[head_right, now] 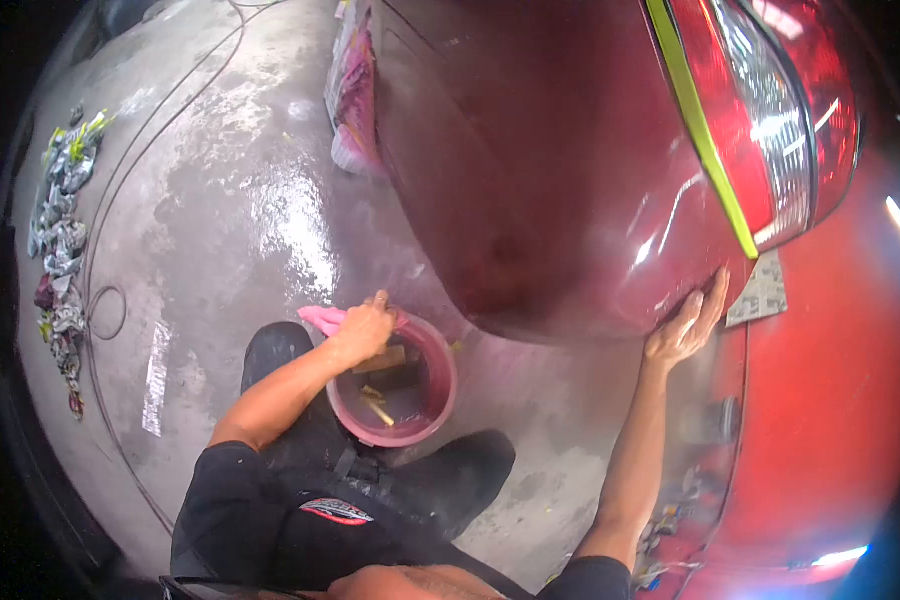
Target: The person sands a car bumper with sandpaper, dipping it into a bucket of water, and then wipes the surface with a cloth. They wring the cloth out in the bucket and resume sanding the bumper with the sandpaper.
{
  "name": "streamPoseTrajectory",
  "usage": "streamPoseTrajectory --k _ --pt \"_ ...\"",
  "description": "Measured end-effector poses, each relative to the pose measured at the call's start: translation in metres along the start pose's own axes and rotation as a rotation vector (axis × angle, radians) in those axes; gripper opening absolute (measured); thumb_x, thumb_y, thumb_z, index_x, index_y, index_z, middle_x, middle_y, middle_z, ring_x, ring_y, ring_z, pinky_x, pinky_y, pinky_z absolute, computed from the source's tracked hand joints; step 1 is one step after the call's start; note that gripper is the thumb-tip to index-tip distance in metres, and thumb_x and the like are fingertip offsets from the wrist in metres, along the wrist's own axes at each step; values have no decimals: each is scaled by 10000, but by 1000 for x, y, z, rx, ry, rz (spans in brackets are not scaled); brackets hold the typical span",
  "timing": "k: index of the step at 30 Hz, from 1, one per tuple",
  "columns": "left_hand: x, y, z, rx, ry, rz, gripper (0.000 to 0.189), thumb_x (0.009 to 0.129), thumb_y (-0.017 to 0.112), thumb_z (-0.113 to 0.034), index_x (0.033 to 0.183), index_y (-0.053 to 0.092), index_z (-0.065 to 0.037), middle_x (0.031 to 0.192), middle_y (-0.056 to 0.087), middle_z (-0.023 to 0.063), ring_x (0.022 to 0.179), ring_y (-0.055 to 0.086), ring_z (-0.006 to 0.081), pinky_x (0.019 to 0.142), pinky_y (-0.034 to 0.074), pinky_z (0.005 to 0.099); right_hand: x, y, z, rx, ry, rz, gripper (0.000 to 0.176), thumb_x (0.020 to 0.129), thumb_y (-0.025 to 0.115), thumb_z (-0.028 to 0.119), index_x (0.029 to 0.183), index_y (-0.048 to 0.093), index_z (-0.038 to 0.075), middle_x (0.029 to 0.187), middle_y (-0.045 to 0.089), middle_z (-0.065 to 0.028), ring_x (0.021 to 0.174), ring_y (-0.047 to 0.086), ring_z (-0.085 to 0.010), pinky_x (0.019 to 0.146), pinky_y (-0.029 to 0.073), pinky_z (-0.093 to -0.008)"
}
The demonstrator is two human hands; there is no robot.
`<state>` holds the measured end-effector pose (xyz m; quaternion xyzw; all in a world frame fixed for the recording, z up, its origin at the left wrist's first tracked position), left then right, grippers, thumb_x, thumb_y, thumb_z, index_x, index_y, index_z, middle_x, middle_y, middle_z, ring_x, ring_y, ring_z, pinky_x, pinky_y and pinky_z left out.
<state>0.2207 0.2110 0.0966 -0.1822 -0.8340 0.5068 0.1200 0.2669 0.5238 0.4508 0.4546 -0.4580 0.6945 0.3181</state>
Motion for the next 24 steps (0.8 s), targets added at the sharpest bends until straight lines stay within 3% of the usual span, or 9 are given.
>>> streamPoseTrajectory --k 7,10,15,17,18,19,21,23,24 --pt "-48 88 8 315 281 158 280 870 570 -172 1043 693 10 1151 616 177 1169 556 307 946 489 410 0 -3 -9 7 78 -102 470 992 503 300 1332 551 -20 1350 560 -184 1237 529 -288 1068 380 -377" --pt "-55 82 -5 401 343 529 352 809 624 -149 1130 658 -8 1227 592 138 1211 503 342 1021 422 440 0 -6 -7 -103 52 -99 471 963 506 313 1286 586 -21 1293 604 -188 1206 542 -344 1048 389 -387" --pt "-41 64 -34 165 438 199 374 831 615 -121 1201 619 -62 1298 562 143 1294 469 310 1060 382 430 -4 -1 -33 -279 -330 -107 385 985 460 254 1233 615 2 1251 622 -196 1089 608 -354 934 476 -379" --pt "-29 84 -45 106 366 315 361 825 603 -90 1183 623 -60 1285 568 148 1202 555 321 1006 431 456 -7 -3 -27 -314 -522 -163 316 990 451 213 1176 618 19 1241 623 -208 1066 619 -368 903 498 -390" --pt "-24 102 -40 68 229 372 354 819 601 -83 1171 625 -60 1239 594 151 1118 595 342 957 459 469 -1 -5 -9 -265 -139 -108 248 994 441 175 1135 595 42 1231 620 -229 1045 623 -390 888 509 -419" --pt "-21 122 -30 29 93 426 347 814 599 -76 1160 627 -60 1193 620 153 1034 635 362 908 487 482 3 -5 -20 -271 -133 -115 248 994 441 175 1135 595 42 1231 620 -229 1045 623 -390 888 509 -419" --pt "-14 141 -30 -5 174 308 334 789 627 -91 1122 642 -72 1069 664 169 945 659 374 831 520 481 -7 -2 -7 -255 -662 -208 239 994 446 161 1139 595 43 1231 620 -229 1036 625 -390 883 511 -423" --pt "-36 164 -49 43 292 686 270 794 616 -103 1057 676 -92 1035 683 160 991 660 374 801 554 464 -12 -7 -1 -255 -621 -195 248 996 456 165 1124 613 21 1235 622 -214 1035 625 -387 892 507 -411" --pt "-49 184 -53 110 432 794 265 790 654 -163 1050 696 -143 1058 682 159 995 666 358 810 556 454 -4 -13 1 -258 -278 -123 424 985 458 329 1235 580 9 1317 562 -208 1190 506 -363 1015 382 -410"
Point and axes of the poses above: each hand's wrist, its own x-axis towards the middle knuckle, its own y-axis out of the palm, z = x × y, the point moved 8 cm from there along x, towards the middle knuckle
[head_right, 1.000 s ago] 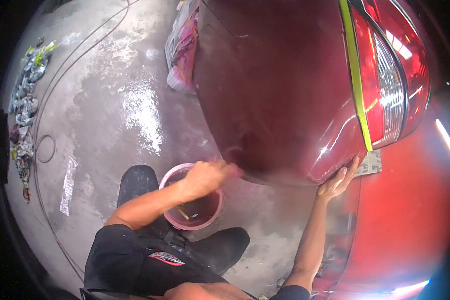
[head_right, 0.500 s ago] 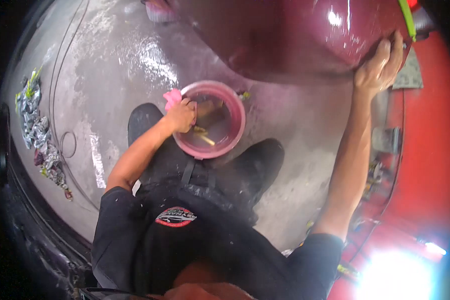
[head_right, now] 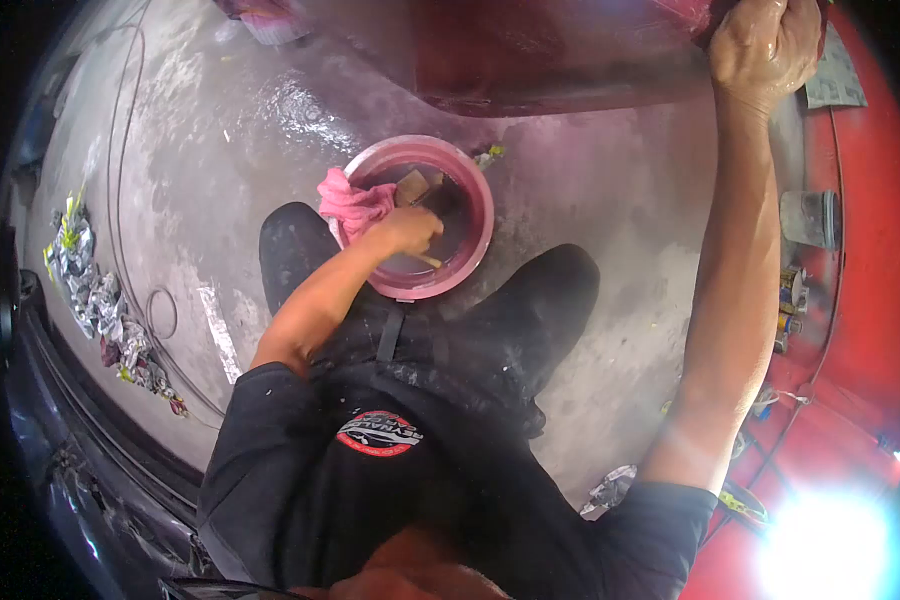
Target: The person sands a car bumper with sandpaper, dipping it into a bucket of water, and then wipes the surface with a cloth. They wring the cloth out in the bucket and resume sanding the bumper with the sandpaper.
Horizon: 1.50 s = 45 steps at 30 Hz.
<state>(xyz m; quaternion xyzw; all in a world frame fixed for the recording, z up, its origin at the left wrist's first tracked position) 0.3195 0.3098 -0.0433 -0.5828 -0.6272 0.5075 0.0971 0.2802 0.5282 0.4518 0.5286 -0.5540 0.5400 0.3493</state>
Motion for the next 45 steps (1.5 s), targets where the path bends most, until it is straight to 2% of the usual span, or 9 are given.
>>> streamPoseTrajectory --k 1,7,8,9,11,27,31,41,45 --pt "-10 2 -8 57 -56 -99 247 790 686 -209 1017 717 -115 1035 698 139 1006 672 334 822 556 447 -2 1 -14 -3 326 110 627 974 459 494 1346 548 -2 1399 503 -203 1345 387 -340 1138 258 -409" --pt "0 59 23 100 -211 -102 244 832 667 -227 949 729 -23 1012 719 152 944 700 313 821 563 430 -5 4 -14 158 328 75 477 985 489 309 1332 546 -13 1393 501 -224 1291 463 -349 1120 300 -413" --pt "-8 49 17 56 -200 -119 237 843 651 -222 925 732 -15 999 719 163 927 702 322 812 562 435 -6 14 -17 -47 -267 -39 298 999 470 195 1183 622 14 1240 621 -209 1070 619 -351 936 485 -393" --pt "-17 33 11 11 -192 -147 238 854 635 -217 902 734 -7 987 719 175 910 704 331 803 562 439 -2 12 -1 -36 -290 -75 298 999 470 195 1183 622 14 1240 621 -209 1070 619 -351 936 485 -393" --pt "-36 -8 -2 -118 -232 -166 251 850 627 -217 876 728 11 943 708 210 912 692 364 797 553 457 3 8 1 91 291 44 369 1002 484 240 1270 596 12 1274 604 -204 1133 592 -312 998 447 -381" --pt "-85 -55 5 -710 -204 -1080 351 848 635 -166 1186 579 -92 903 697 207 862 679 386 725 523 497 3 11 3 142 352 132 503 1010 401 300 1373 496 -36 1414 506 -190 1336 433 -336 1120 315 -429" --pt "-77 -55 9 -997 -194 -1040 340 788 665 -162 1114 653 -67 911 706 188 867 681 375 749 529 484 2 14 -1 174 366 135 525 1010 405 326 1382 485 -35 1426 485 -199 1330 438 -338 1122 316 -431" --pt "-47 -19 -30 -255 -143 -490 228 720 702 -229 908 739 -105 966 716 159 1059 621 313 1011 340 556 1 10 -2 182 440 117 533 1002 427 329 1376 486 -45 1423 483 -203 1322 449 -324 1123 332 -423" --pt "-48 -3 -5 26 -320 -701 217 718 711 -271 865 754 -117 962 722 127 1084 599 303 1101 251 557 0 12 -2 200 447 111 528 1003 420 319 1375 483 -51 1414 486 -222 1318 456 -333 1123 337 -432"
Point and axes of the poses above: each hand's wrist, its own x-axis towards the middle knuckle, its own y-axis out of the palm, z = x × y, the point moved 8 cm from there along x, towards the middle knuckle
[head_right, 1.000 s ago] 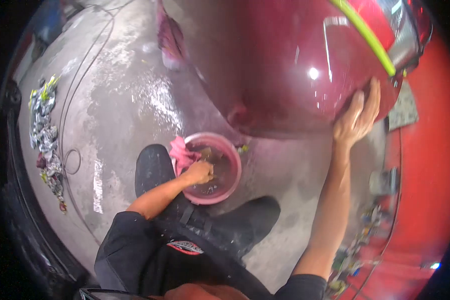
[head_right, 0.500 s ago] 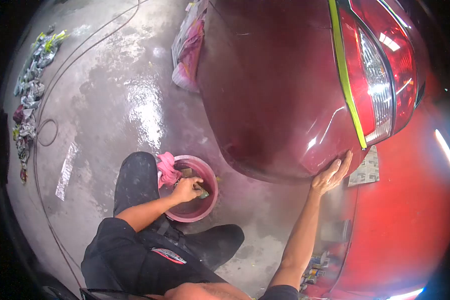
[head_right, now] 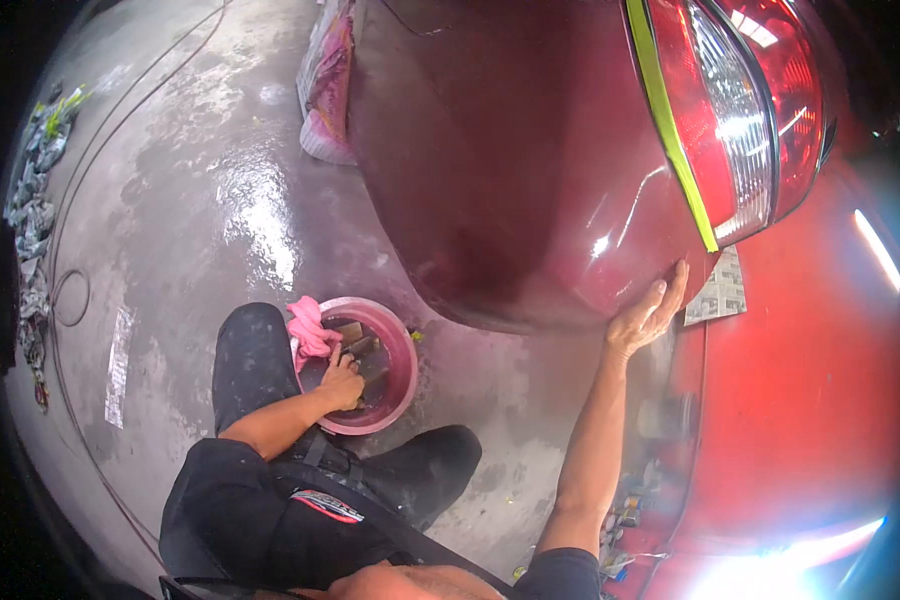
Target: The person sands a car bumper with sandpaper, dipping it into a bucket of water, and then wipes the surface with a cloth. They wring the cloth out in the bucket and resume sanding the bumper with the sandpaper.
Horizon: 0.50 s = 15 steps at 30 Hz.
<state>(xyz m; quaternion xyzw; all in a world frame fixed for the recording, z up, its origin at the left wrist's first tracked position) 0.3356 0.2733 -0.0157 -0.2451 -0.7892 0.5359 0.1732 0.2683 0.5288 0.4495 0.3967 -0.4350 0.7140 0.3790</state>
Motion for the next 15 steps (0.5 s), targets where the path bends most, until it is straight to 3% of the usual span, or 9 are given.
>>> streamPoseTrajectory --k 2,3,4,6,7,9,12,15 --pt "-1 29 -17 9 215 234 243 719 716 -296 876 762 -116 970 724 118 1105 598 303 1128 247 540 -1 0 2 32 -38 -14 522 1005 413 314 1370 487 -53 1410 491 -221 1319 456 -331 1122 336 -434" --pt "-1 34 -22 73 242 293 356 761 706 -418 949 759 -120 990 716 148 1060 628 294 1132 270 492 -1 0 5 20 -48 -16 506 1005 410 298 1363 498 -48 1406 500 -216 1322 452 -340 1117 334 -437" --pt "-1 34 -24 81 248 295 356 761 706 -418 949 759 -120 990 716 148 1060 628 294 1132 270 492 -1 -3 5 17 -42 -25 506 1005 410 298 1363 498 -48 1406 500 -216 1322 452 -340 1117 334 -437" --pt "-3 49 -13 -117 57 530 330 772 661 -308 1003 746 -88 1026 721 138 1048 663 283 1040 402 477 1 -3 7 -47 -76 -5 494 1000 419 287 1361 506 -40 1403 507 -211 1323 450 -352 1110 334 -439" --pt "0 48 -11 -112 59 529 330 772 661 -308 1003 746 -88 1026 721 138 1048 663 283 1040 402 477 1 -3 6 -46 -79 -13 485 996 426 276 1358 510 -36 1398 514 -208 1323 449 -359 1107 334 -443" --pt "-3 54 3 -234 -91 700 470 770 663 -467 1047 739 -95 1094 705 156 1011 678 331 927 501 460 0 -3 8 -47 -75 -12 481 997 423 270 1356 511 -37 1398 514 -209 1323 450 -358 1108 333 -445" --pt "-8 52 5 -165 -54 806 520 757 653 -489 1098 726 -103 1138 693 163 1073 657 341 840 542 473 1 -2 8 -48 -93 -11 471 998 417 257 1352 513 -39 1399 512 -212 1322 451 -360 1109 331 -448" --pt "-19 35 -14 -90 62 762 443 820 561 -382 1124 719 -102 1167 687 144 1113 640 314 976 447 500 -1 -4 12 -58 -128 -21 463 1001 414 248 1351 515 -38 1400 510 -215 1319 454 -363 1110 331 -449"
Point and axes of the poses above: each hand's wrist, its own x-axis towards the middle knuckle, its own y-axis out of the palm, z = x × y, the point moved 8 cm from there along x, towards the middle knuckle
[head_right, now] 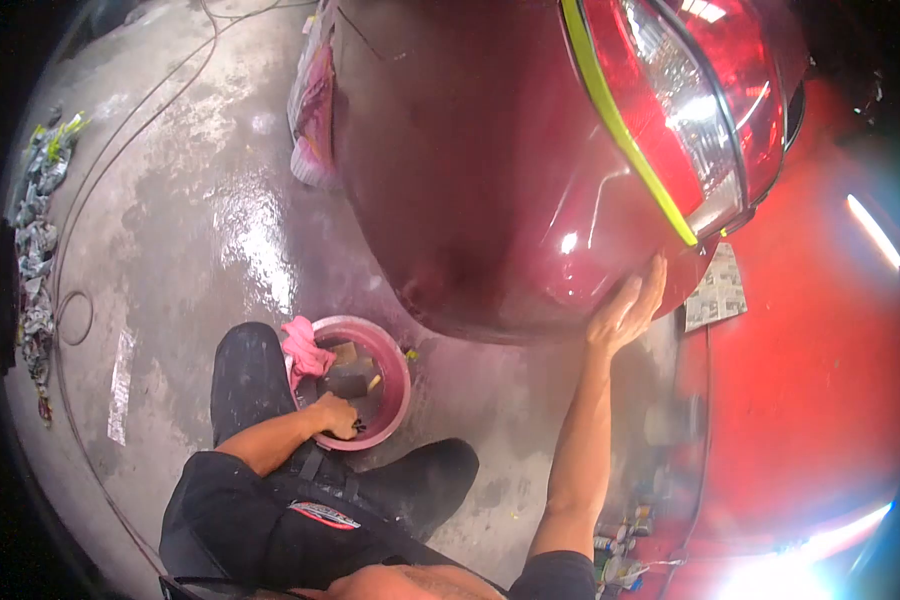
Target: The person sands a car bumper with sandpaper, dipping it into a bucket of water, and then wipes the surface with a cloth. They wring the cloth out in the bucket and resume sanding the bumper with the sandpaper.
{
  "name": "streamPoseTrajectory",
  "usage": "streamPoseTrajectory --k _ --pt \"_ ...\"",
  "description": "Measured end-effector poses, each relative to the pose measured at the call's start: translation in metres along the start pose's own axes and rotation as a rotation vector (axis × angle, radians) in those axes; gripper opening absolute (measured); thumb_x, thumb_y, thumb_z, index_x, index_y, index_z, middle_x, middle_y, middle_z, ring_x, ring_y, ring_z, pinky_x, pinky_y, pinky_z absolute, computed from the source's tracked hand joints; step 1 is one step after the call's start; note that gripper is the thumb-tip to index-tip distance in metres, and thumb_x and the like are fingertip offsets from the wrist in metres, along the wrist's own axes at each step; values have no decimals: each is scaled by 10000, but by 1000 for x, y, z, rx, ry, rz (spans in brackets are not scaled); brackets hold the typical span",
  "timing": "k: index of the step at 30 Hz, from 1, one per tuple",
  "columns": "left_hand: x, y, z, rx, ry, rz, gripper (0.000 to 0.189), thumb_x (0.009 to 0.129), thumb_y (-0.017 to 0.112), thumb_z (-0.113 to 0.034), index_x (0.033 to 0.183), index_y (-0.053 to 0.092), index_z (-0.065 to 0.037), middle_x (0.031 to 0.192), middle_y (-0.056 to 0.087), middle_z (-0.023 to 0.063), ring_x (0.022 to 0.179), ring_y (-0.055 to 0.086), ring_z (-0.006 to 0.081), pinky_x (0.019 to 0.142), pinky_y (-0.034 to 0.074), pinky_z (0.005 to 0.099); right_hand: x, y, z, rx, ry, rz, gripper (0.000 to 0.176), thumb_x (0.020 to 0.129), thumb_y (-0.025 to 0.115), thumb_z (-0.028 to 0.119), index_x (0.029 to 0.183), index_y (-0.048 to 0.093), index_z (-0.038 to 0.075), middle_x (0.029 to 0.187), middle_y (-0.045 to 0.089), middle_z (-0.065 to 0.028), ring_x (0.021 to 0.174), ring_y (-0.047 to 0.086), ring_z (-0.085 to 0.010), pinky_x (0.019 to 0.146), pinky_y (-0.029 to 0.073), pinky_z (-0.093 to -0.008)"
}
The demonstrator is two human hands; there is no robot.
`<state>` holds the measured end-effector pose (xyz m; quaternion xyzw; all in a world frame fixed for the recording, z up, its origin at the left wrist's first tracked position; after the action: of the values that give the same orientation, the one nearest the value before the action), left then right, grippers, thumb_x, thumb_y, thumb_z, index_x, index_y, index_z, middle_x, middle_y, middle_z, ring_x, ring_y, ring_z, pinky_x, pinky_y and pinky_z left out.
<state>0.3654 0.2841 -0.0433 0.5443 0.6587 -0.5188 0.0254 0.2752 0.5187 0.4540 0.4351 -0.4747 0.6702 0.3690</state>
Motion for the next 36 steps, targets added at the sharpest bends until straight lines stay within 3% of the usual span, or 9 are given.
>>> streamPoseTrajectory --k 7,9,13,14,15,18,31,33,36 --pt "-35 -61 -12 -144 67 -432 455 901 409 -321 1297 615 -237 1229 634 142 1136 588 350 987 395 543 -1 1 -5 -3 -4 3 570 1022 363 422 1358 515 -13 1412 493 -211 1324 443 -365 1101 337 -465" --pt "-51 -76 -16 -139 193 -478 346 910 489 -325 1054 722 -113 1241 615 141 1183 544 333 890 431 531 -1 2 -7 -13 6 2 592 1022 341 443 1363 513 -10 1415 490 -211 1325 442 -366 1101 339 -464" --pt "-33 -59 5 31 11 -286 279 828 636 -232 1089 726 -192 1277 614 58 1261 500 335 961 433 546 -1 3 -3 12 0 3 615 1019 329 464 1366 509 -10 1418 485 -215 1328 439 -365 1102 337 -464" --pt "-51 -65 -6 287 15 -592 386 799 677 -262 1174 702 -176 1151 683 72 1219 547 328 956 428 611 -1 3 -4 4 13 7 612 1018 335 460 1368 506 -13 1417 486 -214 1328 439 -365 1102 337 -463" --pt "-44 -60 -8 289 15 -595 386 799 677 -262 1174 702 -176 1151 683 72 1219 547 328 956 428 611 0 2 -6 -3 26 11 610 1018 341 455 1369 503 -15 1417 487 -213 1328 439 -364 1103 336 -461" --pt "5 14 -11 173 178 242 388 850 579 -173 1225 680 -160 1281 642 73 1191 602 288 934 510 471 0 3 -8 -19 10 14 604 1017 349 449 1374 498 -15 1415 492 -207 1328 441 -360 1105 335 -456" --pt "-54 -64 -3 -192 12 -290 328 926 519 -231 1131 708 -58 976 729 155 947 705 329 759 567 443 -1 6 -13 59 87 41 672 1017 358 511 1391 462 -38 1425 475 -209 1337 432 -338 1110 346 -447" --pt "-50 -53 9 -759 -93 -144 347 881 505 -119 1161 680 -12 1148 669 210 938 703 338 696 582 419 -2 11 -18 272 146 28 683 1015 366 513 1413 427 -39 1463 426 -212 1366 400 -337 1135 328 -447" --pt "-45 -48 0 -635 -36 -106 369 858 512 -85 1180 665 6 1404 418 245 1044 667 347 779 577 437 -2 8 -15 204 149 70 676 1017 370 495 1422 405 -45 1479 392 -227 1380 379 -343 1149 318 -450"
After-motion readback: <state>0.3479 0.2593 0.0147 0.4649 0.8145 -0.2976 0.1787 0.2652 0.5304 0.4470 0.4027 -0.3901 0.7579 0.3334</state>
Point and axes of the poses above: each hand's wrist, its own x-axis towards the middle knuckle, its own y-axis out of the palm, z = x × y, the point moved 8 cm from there along x, towards the middle knuckle
